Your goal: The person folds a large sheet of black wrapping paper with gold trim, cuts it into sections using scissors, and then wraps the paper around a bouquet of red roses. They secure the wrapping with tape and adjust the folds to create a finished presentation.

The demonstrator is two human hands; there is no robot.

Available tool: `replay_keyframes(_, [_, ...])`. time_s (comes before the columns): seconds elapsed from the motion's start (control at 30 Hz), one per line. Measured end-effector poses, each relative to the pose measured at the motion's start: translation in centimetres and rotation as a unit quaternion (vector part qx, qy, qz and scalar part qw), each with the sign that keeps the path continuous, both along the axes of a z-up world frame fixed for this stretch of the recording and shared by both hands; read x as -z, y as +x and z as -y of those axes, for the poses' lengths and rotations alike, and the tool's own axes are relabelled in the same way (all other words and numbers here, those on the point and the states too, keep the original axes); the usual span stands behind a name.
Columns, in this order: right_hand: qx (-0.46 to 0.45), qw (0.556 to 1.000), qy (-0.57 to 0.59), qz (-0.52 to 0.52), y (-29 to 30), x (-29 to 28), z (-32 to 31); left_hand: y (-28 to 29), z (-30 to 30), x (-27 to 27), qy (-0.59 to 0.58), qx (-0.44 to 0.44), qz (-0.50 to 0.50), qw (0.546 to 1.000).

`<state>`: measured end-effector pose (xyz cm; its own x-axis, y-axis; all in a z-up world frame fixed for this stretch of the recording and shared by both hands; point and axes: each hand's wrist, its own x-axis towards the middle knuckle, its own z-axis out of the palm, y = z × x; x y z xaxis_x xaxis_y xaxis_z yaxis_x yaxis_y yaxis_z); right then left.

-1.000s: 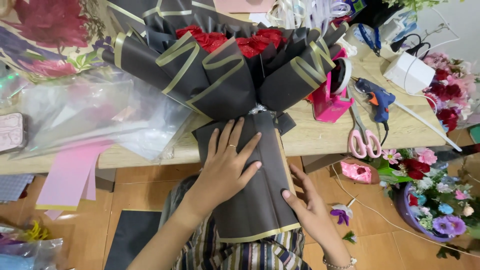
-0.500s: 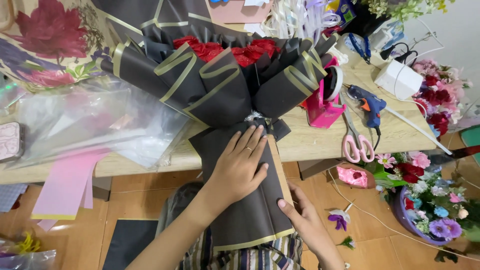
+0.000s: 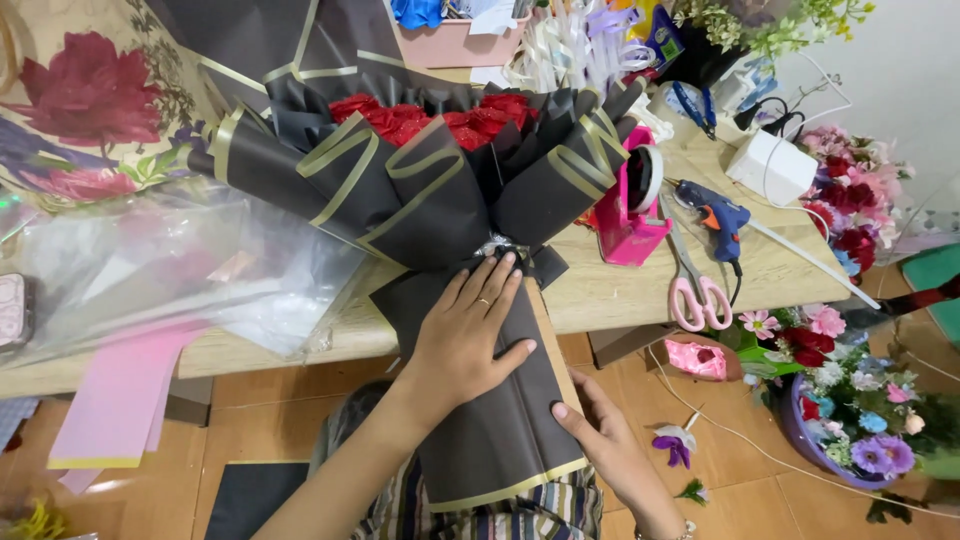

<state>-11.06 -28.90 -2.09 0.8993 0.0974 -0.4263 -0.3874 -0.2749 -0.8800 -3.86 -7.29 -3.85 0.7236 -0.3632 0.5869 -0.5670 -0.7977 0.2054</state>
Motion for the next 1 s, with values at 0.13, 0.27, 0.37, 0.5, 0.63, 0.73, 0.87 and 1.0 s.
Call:
replay_keyframes(0.13, [0.002, 1.000, 0.007, 0.000, 0.2, 0.3, 0.2, 0.4, 0.0, 0.1, 0.006, -0.006, 0.007, 1.000])
replay_keyframes(0.27, [0.012, 0.999, 0.048, 0.002, 0.5, 0.5, 0.3, 0.6, 0.2, 0.3, 0.018, -0.009, 0.004, 1.000])
replay_keyframes(0.37, [0.009, 1.000, 0.006, -0.006, 0.3, 0.8, 0.4, 0.6, 0.3, 0.7, 0.018, -0.017, 0.006, 1.000])
replay_keyframes(0.5, [0.004, 0.999, 0.052, -0.002, 0.2, 1.3, 0.8, 0.9, 0.5, 1.3, 0.018, -0.019, -0.009, 1.000])
replay_keyframes(0.63, [-0.011, 0.996, 0.083, -0.007, -0.3, 1.5, 1.6, 1.4, 0.8, 2.6, 0.054, -0.037, -0.054, 0.996])
replay_keyframes(0.73, [-0.025, 0.995, 0.098, -0.010, -0.9, 1.1, 2.1, 1.4, 1.0, 2.9, 0.055, -0.041, -0.071, 0.995])
replay_keyframes(0.87, [-0.034, 0.993, 0.109, 0.004, -0.9, 3.0, 4.5, 1.3, 1.1, 3.1, 0.024, -0.039, -0.027, 0.999])
replay_keyframes(1.0, [-0.094, 0.995, 0.014, 0.030, 1.5, 0.8, 7.1, 1.9, 1.0, 3.0, 0.066, -0.040, -0.097, 0.992])
